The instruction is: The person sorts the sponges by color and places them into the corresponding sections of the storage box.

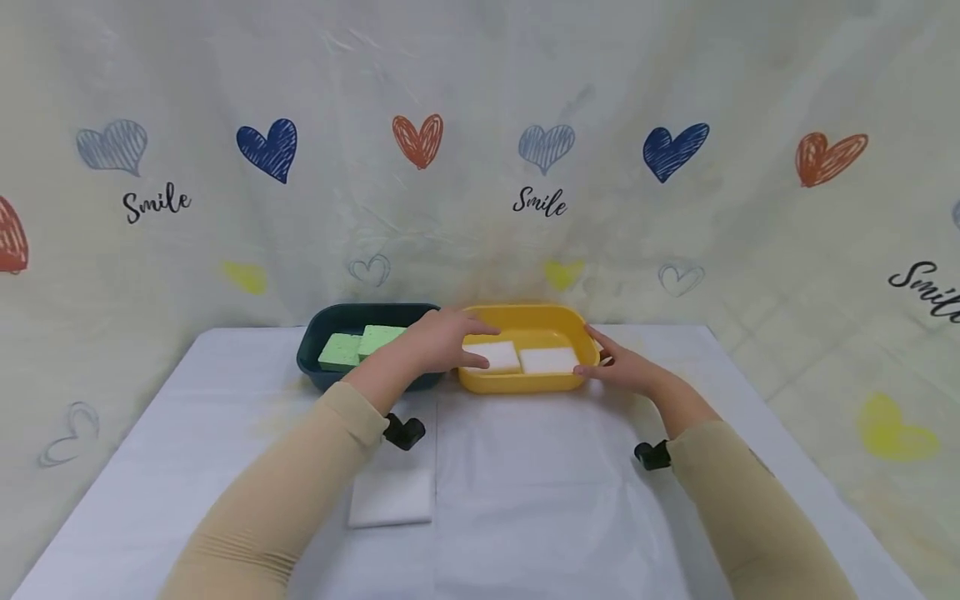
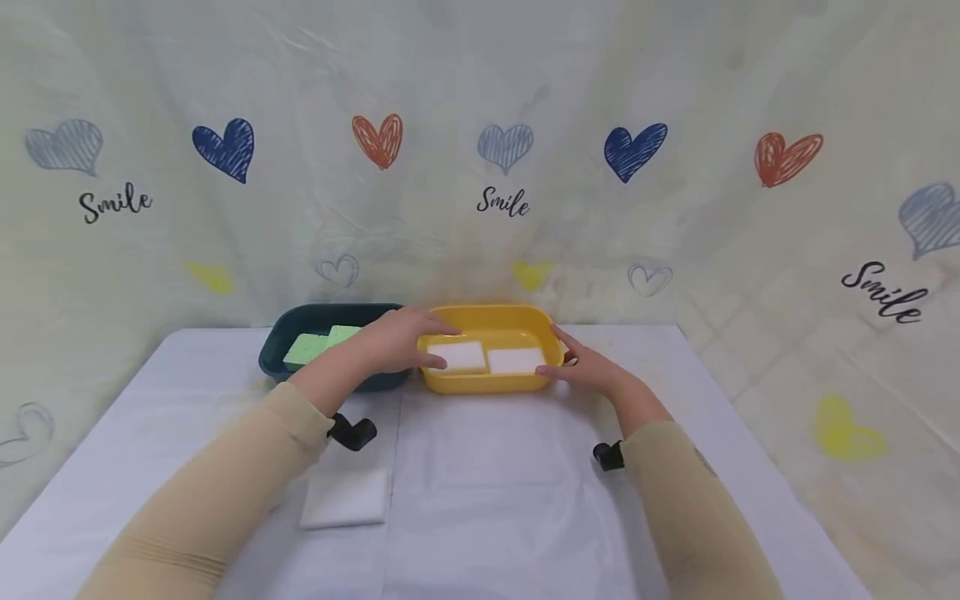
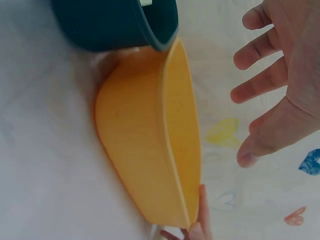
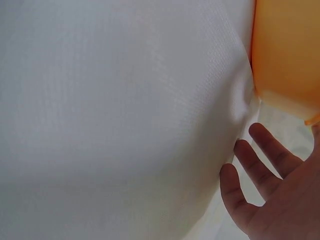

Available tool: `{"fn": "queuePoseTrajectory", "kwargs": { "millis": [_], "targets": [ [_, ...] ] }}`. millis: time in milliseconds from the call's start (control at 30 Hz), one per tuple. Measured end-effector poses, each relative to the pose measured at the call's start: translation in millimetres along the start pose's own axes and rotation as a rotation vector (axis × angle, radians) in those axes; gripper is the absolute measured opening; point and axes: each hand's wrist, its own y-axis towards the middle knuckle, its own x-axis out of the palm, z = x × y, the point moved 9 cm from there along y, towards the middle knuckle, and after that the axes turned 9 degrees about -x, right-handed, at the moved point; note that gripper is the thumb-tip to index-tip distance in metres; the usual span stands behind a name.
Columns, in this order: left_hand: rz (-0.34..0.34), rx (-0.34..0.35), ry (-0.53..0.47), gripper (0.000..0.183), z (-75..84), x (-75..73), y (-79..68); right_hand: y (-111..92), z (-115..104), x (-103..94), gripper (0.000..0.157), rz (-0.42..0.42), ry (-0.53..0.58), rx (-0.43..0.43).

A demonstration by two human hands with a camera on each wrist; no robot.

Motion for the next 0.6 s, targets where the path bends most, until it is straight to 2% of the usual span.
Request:
{"fn": "queuePoseTrajectory", "kwargs": {
  "millis": [333, 500, 600],
  "targets": [
    [0.0, -0.039, 0.028, 0.059, -38.6, -2.0, -50.7, 3.1, 3.4, 3.8, 0.107, 0.002, 0.003, -0.007],
    [-0.002, -0.013, 0.047, 0.057, -45.7, 3.8, -69.8, 0.7, 6.0, 1.8, 0.112, 0.0, -0.026, -0.006],
    [0.001, -0.002, 0.062, 0.056, -51.1, 7.9, -86.6, 3.1, 3.6, 1.4, 0.114, -0.001, -0.03, -0.022]
  ]
}}
